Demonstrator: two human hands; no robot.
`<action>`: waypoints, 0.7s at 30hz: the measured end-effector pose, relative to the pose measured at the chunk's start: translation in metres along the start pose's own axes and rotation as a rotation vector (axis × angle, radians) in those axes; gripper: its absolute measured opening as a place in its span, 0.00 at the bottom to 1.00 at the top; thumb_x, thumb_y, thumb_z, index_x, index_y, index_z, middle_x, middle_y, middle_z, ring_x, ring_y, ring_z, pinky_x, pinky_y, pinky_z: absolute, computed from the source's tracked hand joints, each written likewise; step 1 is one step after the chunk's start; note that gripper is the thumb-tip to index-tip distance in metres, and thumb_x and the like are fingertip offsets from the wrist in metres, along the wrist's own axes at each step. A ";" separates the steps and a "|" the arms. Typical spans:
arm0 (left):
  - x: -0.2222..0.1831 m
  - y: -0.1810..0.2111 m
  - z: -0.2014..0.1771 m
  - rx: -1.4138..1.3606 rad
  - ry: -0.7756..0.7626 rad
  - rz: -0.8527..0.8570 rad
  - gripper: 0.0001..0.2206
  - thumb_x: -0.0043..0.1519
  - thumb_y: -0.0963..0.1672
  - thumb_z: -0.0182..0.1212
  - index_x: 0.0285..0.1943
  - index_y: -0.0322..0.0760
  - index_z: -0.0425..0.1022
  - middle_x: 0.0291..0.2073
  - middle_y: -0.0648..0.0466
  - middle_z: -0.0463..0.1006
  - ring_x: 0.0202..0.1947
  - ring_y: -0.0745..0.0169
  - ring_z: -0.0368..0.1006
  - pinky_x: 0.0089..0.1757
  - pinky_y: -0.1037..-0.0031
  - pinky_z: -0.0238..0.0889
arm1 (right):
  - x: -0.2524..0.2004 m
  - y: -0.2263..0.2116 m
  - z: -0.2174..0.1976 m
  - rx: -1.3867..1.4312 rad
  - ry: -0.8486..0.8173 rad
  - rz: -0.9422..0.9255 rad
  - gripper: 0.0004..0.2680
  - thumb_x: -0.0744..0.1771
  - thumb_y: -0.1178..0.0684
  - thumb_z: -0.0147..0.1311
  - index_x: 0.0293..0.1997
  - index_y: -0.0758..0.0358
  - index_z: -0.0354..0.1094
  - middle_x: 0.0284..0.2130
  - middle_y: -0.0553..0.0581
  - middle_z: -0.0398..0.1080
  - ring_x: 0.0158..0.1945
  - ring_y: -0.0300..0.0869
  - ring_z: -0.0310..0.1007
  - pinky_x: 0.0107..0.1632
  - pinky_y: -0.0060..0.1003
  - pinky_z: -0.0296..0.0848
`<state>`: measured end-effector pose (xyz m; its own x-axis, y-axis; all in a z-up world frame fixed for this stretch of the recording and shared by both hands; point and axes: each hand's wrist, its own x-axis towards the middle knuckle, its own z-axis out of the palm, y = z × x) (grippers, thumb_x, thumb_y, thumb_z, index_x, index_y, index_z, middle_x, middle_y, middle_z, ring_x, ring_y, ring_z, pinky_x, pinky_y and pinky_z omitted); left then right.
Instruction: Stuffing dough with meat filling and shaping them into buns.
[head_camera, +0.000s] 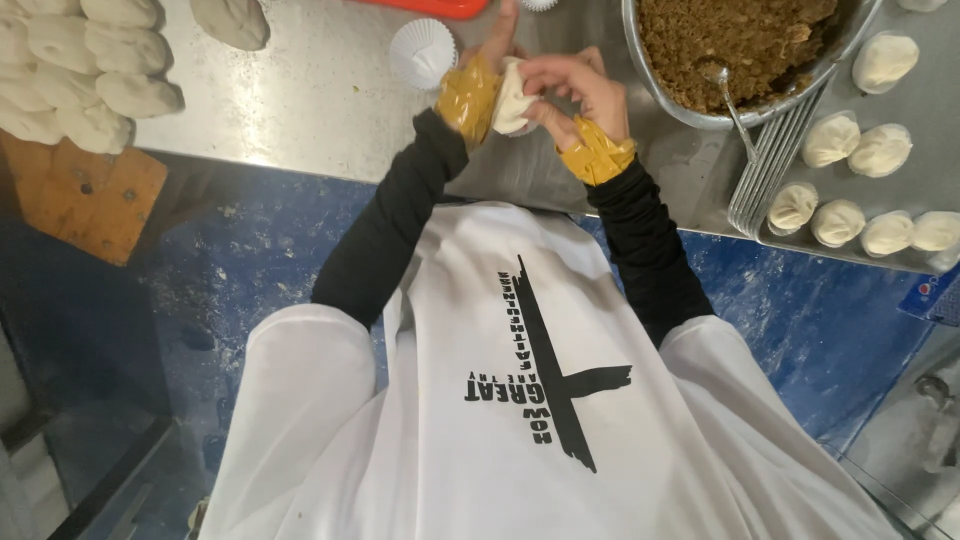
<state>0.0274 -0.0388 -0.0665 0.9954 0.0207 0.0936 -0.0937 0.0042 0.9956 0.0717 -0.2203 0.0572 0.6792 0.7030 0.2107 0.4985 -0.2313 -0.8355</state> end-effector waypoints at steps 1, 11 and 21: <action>0.000 0.021 -0.005 -0.001 0.001 -0.004 0.34 0.73 0.59 0.46 0.79 0.37 0.47 0.40 0.53 0.80 0.35 0.66 0.78 0.37 0.76 0.75 | -0.001 0.003 -0.001 0.002 -0.003 0.003 0.09 0.66 0.61 0.70 0.49 0.59 0.78 0.46 0.50 0.77 0.51 0.40 0.67 0.54 0.33 0.68; -0.011 0.089 -0.012 -0.656 -0.019 -0.123 0.31 0.69 0.61 0.45 0.66 0.34 0.67 0.47 0.47 0.76 0.42 0.60 0.77 0.36 0.71 0.75 | 0.005 -0.009 -0.006 0.348 0.233 0.126 0.10 0.64 0.63 0.68 0.47 0.56 0.76 0.42 0.51 0.75 0.46 0.39 0.69 0.50 0.32 0.69; -0.008 0.051 -0.002 -0.735 -0.036 -0.239 0.42 0.67 0.67 0.37 0.54 0.26 0.78 0.38 0.46 0.80 0.37 0.60 0.79 0.40 0.75 0.77 | 0.012 -0.029 -0.015 0.070 -0.045 0.115 0.10 0.64 0.54 0.72 0.47 0.53 0.76 0.43 0.46 0.78 0.47 0.37 0.70 0.52 0.30 0.69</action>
<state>0.0145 -0.0372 -0.0161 0.9892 -0.0969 -0.1101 0.1467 0.6671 0.7304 0.0730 -0.2154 0.0910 0.7039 0.7046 0.0896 0.3791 -0.2661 -0.8863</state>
